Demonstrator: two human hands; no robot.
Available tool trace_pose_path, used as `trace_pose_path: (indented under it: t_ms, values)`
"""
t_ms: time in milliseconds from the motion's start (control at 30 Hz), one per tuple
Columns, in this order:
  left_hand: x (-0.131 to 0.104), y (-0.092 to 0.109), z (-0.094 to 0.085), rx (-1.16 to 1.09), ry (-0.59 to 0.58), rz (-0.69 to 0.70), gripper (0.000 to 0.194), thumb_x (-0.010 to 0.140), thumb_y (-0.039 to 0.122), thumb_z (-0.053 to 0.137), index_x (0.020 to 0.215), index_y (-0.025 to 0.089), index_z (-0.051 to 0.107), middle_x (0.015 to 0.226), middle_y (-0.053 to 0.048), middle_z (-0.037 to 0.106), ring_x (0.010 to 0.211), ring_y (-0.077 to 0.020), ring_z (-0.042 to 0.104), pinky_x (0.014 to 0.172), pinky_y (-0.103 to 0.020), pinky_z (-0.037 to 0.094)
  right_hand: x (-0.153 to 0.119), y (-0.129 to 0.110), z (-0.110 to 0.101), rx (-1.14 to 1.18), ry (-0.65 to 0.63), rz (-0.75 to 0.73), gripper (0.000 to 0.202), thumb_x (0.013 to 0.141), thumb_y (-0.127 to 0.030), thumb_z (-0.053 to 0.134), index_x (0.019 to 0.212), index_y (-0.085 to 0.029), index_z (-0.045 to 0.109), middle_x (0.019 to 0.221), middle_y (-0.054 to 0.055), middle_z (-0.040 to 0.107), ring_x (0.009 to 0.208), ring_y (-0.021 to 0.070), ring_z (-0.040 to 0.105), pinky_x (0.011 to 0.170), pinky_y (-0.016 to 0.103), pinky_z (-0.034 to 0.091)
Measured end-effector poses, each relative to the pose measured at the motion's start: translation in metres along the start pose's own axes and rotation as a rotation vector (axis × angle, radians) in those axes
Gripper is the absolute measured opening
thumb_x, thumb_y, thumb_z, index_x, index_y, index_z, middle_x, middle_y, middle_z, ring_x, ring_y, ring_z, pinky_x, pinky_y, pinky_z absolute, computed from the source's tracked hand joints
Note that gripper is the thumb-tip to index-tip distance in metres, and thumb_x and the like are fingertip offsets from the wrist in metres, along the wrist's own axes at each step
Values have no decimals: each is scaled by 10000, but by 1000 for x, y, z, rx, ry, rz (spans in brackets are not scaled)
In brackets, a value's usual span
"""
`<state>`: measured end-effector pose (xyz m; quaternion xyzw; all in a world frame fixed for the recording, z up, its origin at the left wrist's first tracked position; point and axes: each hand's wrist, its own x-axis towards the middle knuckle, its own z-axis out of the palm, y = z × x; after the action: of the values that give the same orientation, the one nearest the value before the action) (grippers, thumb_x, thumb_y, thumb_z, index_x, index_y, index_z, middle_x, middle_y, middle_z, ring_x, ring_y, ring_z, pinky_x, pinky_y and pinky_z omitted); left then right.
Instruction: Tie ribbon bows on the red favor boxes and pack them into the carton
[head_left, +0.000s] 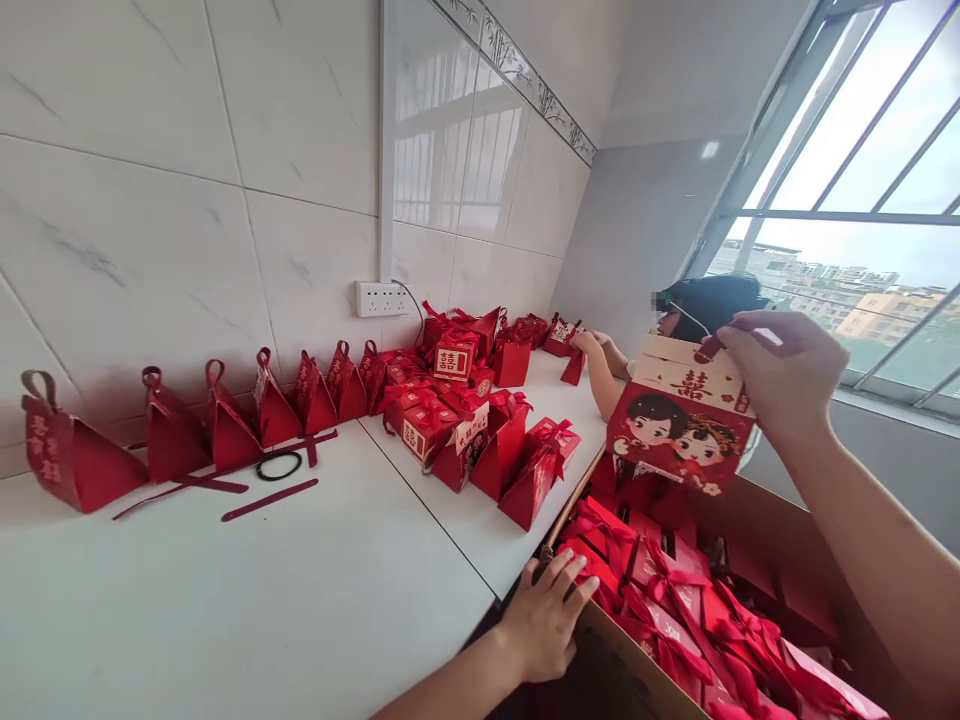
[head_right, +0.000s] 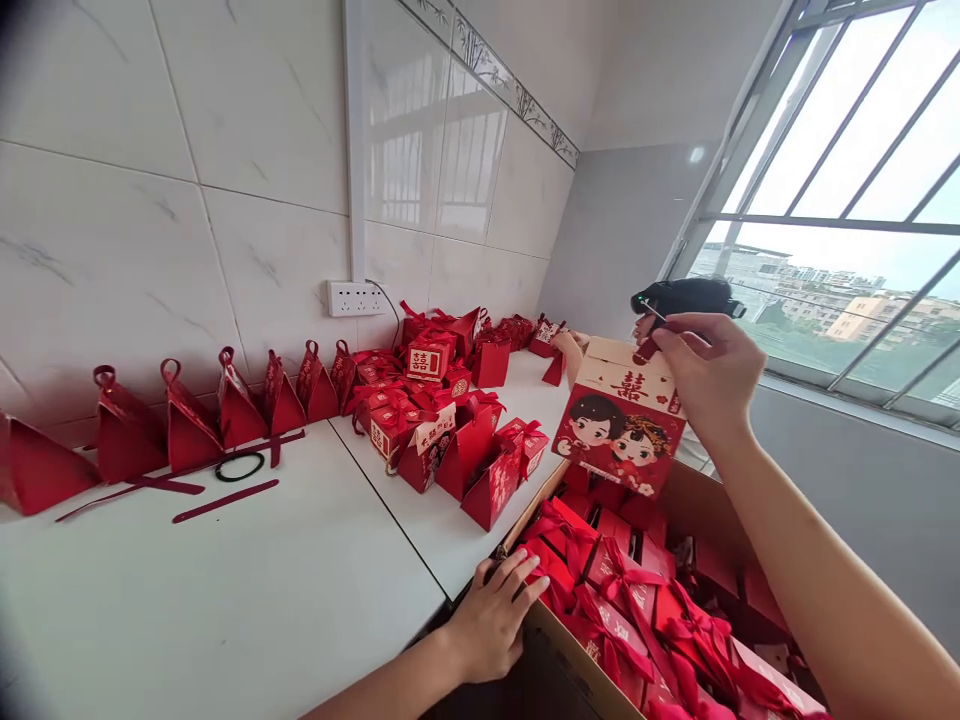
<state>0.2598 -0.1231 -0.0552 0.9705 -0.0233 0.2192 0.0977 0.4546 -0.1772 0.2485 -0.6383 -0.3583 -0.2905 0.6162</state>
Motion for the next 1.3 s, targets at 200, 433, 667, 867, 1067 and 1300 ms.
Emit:
trace_pose_path:
  t_ms: [200,433,667,867,1067,1300]
  values:
    - [0,1,-39,-284,75,-127,522,760,163,457,1278,213,422,1390,-99,418,1308,-237,347,1006,-428,338,-60,-8,-23,185,-226,5,149,639,-280,715,739,-195,645,742,4,625,670,142,619,595,276,522]
    - [-22,-42,-150,-487,468,-534,239,771,123,352,809,171,582,779,-29,648,747,-142,623,702,-273,492,-111,-40,2,383,-483,-176,56,749,-237,656,762,-199,615,741,-3,595,679,121,585,616,260,538]
    - [-36,-15,-245,-476,515,-503,258,780,372,555,951,189,613,967,-25,651,896,-172,613,788,-281,494,-160,-69,45,569,-672,-211,65,779,-187,629,834,-221,633,805,3,614,730,128,598,619,248,533]
    - [-48,-6,-249,-611,353,-600,286,792,430,536,842,173,651,714,-4,670,656,-170,639,535,-234,489,-184,-81,63,674,-725,-146,75,778,-184,625,845,-220,622,787,4,604,689,127,592,586,250,515]
    - [-50,-6,-241,-677,342,-573,282,779,388,568,892,165,698,768,-22,696,715,-213,666,572,-269,522,-193,-90,60,691,-707,-266,103,773,-142,593,820,-224,633,750,5,611,690,139,570,570,262,491]
    - [-50,-4,-247,-749,446,-565,323,791,388,551,917,130,699,746,-14,680,758,-196,648,618,-261,515,-186,-106,76,775,-786,-112,86,745,-170,622,817,-212,642,751,-1,616,679,123,570,624,268,512]
